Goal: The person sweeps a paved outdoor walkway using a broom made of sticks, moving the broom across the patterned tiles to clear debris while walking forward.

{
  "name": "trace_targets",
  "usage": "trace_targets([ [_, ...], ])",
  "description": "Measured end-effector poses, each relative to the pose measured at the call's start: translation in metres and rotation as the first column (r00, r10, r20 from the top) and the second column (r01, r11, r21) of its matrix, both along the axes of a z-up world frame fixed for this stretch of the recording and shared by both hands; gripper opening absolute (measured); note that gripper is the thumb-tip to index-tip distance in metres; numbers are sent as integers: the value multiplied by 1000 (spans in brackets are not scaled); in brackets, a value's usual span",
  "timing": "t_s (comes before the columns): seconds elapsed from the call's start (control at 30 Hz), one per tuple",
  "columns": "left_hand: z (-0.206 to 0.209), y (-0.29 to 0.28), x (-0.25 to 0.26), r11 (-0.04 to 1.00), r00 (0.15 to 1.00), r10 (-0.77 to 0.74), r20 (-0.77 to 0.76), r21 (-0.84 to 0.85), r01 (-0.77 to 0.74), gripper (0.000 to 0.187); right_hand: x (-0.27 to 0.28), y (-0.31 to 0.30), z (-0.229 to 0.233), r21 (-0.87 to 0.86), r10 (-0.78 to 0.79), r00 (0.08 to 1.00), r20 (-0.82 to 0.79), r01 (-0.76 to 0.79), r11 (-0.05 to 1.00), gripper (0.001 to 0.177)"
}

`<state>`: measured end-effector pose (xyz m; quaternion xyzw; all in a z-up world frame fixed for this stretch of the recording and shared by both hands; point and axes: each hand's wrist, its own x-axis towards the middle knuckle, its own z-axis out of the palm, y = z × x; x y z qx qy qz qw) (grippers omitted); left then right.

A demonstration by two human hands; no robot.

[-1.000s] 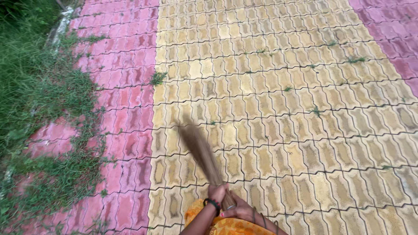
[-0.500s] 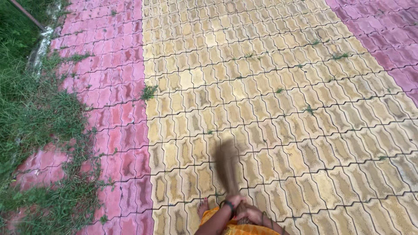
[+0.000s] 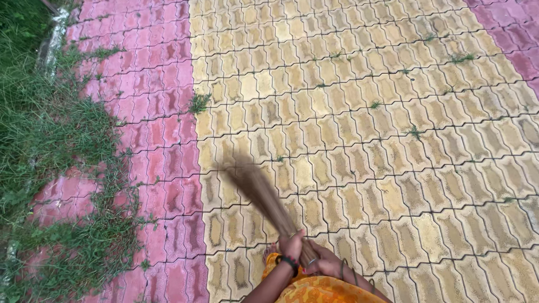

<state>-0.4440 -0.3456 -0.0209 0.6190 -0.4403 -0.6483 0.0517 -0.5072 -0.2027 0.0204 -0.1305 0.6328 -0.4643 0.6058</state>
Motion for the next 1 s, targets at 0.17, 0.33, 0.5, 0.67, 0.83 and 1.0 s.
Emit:
trace_targets([
  [0.17, -18, -8, -42, 900, 900, -435, -6, -32, 435, 60, 20, -10, 4, 145, -434, 894, 109, 418, 897, 112],
  [0.33, -30, -26, -53, 710, 710, -704, 16, 19, 704, 58, 24, -38, -16, 334, -552, 833, 25, 514, 790, 101],
  [0.5, -33, -51, 4, 903, 904, -409, 124, 199, 381, 48, 29, -64, -21, 361, -318, 909, 268, 212, 908, 87],
  [0.67, -23, -77, 57, 989, 985, -77, 157, 137, 56, 31, 44, -103, -32, 293, 87, 979, 183, -139, 946, 97],
  [0.83, -17, -89, 50, 989, 983, 99, 152, 93, -114, 37, 21, -116, -7, 217, 255, 958, 134, -280, 935, 103],
  [1.0, -15, -97, -1, 1000, 997, 21, -75, 3, -21, 43, -1, -110, 12, 145, 51, 992, -117, -33, 989, 117],
])
